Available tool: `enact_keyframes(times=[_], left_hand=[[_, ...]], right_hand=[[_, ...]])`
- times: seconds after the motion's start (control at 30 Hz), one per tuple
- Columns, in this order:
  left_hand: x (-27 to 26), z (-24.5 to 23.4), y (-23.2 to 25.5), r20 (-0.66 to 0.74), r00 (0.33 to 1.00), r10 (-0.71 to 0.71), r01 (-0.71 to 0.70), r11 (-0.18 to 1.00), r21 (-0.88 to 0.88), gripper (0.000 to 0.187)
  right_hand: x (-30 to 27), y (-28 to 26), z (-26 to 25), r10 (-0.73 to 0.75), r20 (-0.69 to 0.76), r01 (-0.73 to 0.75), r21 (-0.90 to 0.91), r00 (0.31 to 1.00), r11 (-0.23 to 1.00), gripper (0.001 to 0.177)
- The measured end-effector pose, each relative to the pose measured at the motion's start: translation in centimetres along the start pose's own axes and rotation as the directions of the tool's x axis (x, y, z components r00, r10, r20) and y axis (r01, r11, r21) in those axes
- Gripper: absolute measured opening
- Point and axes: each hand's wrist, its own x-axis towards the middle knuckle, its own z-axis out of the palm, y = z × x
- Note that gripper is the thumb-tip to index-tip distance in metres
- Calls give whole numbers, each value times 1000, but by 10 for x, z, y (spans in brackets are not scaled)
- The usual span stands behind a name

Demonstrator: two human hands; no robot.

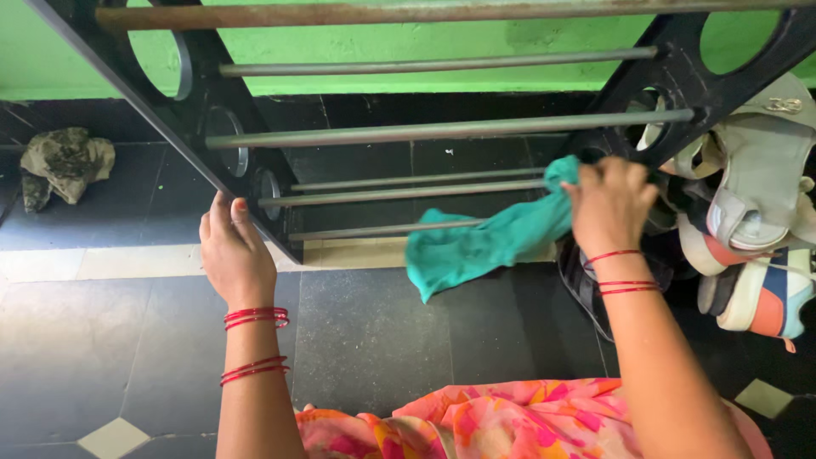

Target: The person wipes the metal bars and side supports of a black shoe rack using a teal cloth. They clean each horizontal bar and the vertical supports systematically, moving from one side to the other.

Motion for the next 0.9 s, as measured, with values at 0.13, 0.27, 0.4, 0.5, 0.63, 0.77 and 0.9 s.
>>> enact_keyframes(times=[0.13,0.27,0.4,0.5,0.63,0.77,0.9], left_hand=[[0,5,-2,-38,999,1,-2,999,-46,43],[5,6,-3,-39,997,-70,60,974,-217,45],[8,3,-5,8,992,-126,124,956,-267,48],[8,-1,-2,0,995,-97,93,957,-274,49],[10,-3,0,11,995,-101,100,950,-295,45],[9,1,1,3,992,-130,124,943,-310,43],[7,2,6,-41,996,-77,66,972,-227,40]], right_hand=[[-12,-9,-21,-13,-136,20,52,991,998,25],[-33,-61,1,-141,-208,203,321,968,925,32],[-41,-153,57,46,210,-176,658,977,732,43],[-33,-236,97,33,-19,-1,861,999,509,55],[-30,-347,126,-266,-66,160,923,962,349,25],[-41,-400,131,-414,-31,315,702,910,639,25],[-34,-403,132,-404,-29,319,666,914,674,18]])
